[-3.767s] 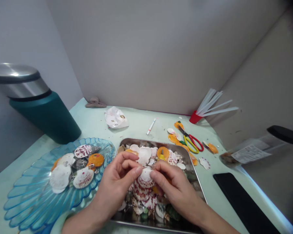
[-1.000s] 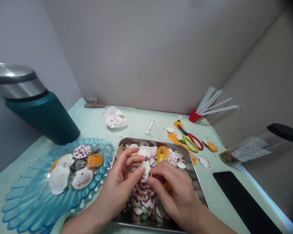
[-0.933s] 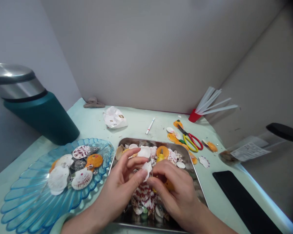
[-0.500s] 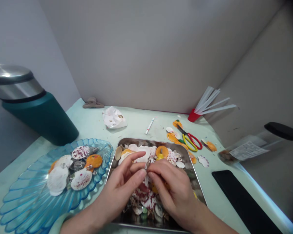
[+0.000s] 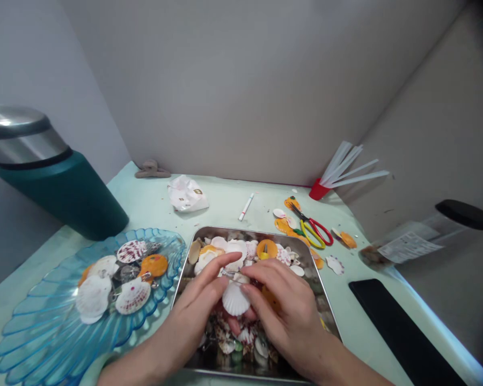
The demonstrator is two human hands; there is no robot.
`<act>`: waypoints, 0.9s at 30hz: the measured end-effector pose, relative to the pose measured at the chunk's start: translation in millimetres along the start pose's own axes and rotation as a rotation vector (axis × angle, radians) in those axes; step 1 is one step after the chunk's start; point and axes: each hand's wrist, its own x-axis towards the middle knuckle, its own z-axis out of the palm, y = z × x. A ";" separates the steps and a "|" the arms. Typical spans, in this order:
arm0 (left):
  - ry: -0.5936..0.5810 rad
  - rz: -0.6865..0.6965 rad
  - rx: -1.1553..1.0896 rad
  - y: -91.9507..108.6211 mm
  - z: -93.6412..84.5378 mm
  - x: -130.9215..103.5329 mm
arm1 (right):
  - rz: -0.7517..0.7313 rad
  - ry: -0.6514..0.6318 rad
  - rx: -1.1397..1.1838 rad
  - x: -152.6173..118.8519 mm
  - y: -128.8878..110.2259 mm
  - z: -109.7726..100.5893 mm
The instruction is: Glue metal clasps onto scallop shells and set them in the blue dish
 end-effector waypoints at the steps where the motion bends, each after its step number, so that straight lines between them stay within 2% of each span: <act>1: 0.004 -0.004 0.035 1.2 0.1 -1.3 | 0.007 -0.001 -0.006 -0.4 -0.5 0.5; 3: 0.066 0.024 0.152 3.5 0.2 -3.8 | 0.016 0.005 -0.013 -1.1 -1.4 0.9; 6: 0.172 0.144 0.327 2.8 -0.1 -5.6 | 0.004 0.018 -0.013 -1.0 -2.5 0.1; 8: 0.129 0.175 0.334 -1.2 -0.2 -5.1 | -0.021 0.020 -0.016 -0.4 -2.7 -0.8; 12: 0.020 0.127 0.239 -9.4 0.2 -2.5 | -0.070 0.026 -0.040 0.2 -2.4 -1.5; 16: 0.006 0.101 0.238 -9.2 1.1 -2.2 | -0.100 0.022 -0.090 0.2 -2.9 -0.6; 22: 0.017 0.147 0.322 -8.1 -0.1 -2.5 | -0.110 0.005 -0.126 -0.7 -3.7 0.6; 27: 0.028 0.139 0.308 -7.8 -0.1 -2.6 | -0.058 -0.009 -0.037 -1.4 -2.7 -0.7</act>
